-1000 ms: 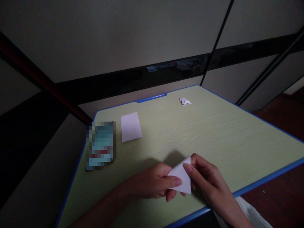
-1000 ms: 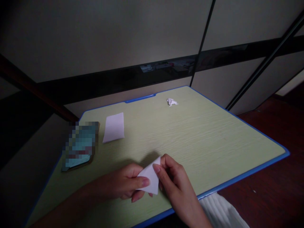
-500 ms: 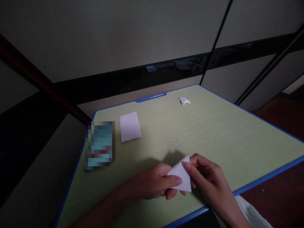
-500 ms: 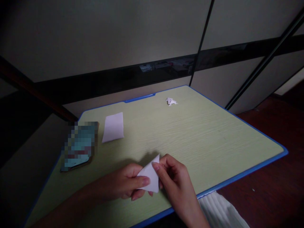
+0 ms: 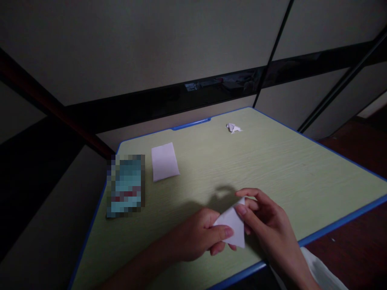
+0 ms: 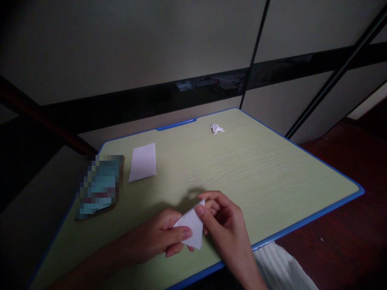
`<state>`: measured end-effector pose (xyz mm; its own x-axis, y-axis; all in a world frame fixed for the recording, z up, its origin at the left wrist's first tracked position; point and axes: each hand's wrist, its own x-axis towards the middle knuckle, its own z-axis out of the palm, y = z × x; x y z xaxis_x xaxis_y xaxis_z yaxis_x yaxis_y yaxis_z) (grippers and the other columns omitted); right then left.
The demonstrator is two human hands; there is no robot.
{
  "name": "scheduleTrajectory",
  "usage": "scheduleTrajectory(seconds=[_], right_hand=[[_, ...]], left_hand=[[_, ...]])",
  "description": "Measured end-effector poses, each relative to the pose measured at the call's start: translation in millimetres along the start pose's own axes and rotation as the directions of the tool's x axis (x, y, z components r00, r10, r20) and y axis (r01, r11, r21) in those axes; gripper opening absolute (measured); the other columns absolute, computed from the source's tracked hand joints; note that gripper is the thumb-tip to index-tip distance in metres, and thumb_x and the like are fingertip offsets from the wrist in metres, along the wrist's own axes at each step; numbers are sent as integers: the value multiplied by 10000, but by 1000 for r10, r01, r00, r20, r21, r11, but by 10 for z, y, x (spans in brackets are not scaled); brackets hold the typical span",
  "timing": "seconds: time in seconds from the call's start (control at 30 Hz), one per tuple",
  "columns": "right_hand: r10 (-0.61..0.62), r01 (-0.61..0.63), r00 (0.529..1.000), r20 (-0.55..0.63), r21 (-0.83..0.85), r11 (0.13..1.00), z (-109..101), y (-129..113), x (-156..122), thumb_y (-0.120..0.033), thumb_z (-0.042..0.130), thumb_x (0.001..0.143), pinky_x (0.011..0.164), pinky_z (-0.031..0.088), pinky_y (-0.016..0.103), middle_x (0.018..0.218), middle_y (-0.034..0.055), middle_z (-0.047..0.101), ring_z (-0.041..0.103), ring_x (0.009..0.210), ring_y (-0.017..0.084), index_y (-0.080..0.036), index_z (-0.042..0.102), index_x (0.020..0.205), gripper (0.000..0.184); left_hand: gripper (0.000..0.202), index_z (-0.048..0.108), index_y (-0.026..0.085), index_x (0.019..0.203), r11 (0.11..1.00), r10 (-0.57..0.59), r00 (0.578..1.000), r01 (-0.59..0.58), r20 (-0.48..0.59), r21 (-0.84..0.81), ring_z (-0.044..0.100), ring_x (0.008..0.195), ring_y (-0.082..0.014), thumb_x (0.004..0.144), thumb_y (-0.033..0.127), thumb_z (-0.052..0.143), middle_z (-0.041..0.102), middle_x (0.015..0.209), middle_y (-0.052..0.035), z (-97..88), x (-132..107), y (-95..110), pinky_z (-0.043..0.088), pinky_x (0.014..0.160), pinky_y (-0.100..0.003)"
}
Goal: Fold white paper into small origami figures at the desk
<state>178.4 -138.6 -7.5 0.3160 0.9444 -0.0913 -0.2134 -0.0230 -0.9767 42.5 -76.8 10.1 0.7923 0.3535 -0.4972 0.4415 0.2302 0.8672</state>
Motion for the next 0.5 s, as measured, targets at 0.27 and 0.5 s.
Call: scheduleTrajectory(seconds=[0.27, 0.5], right_hand=[[-13, 14, 1000, -19, 62, 998, -69, 82, 3, -293, 670, 661, 389, 325, 184, 478, -35, 510, 415, 422, 73, -187, 677, 667, 107], [-8, 9, 1000, -11, 80, 997, -63, 78, -11, -267, 662, 676, 381, 309, 182, 458, -49, 459, 408, 417, 71, -173, 643, 582, 135]], left_hand=[[226, 486, 131, 610, 994, -33, 999, 34, -12, 105, 319, 431, -59, 779, 248, 391, 393, 472, 64, 10, -17, -10, 241, 443, -197], [225, 488, 133, 624, 990, -47, 999, 50, -19, 136, 333, 446, -65, 781, 257, 385, 404, 486, 58, 23, -35, -18, 263, 462, -202]])
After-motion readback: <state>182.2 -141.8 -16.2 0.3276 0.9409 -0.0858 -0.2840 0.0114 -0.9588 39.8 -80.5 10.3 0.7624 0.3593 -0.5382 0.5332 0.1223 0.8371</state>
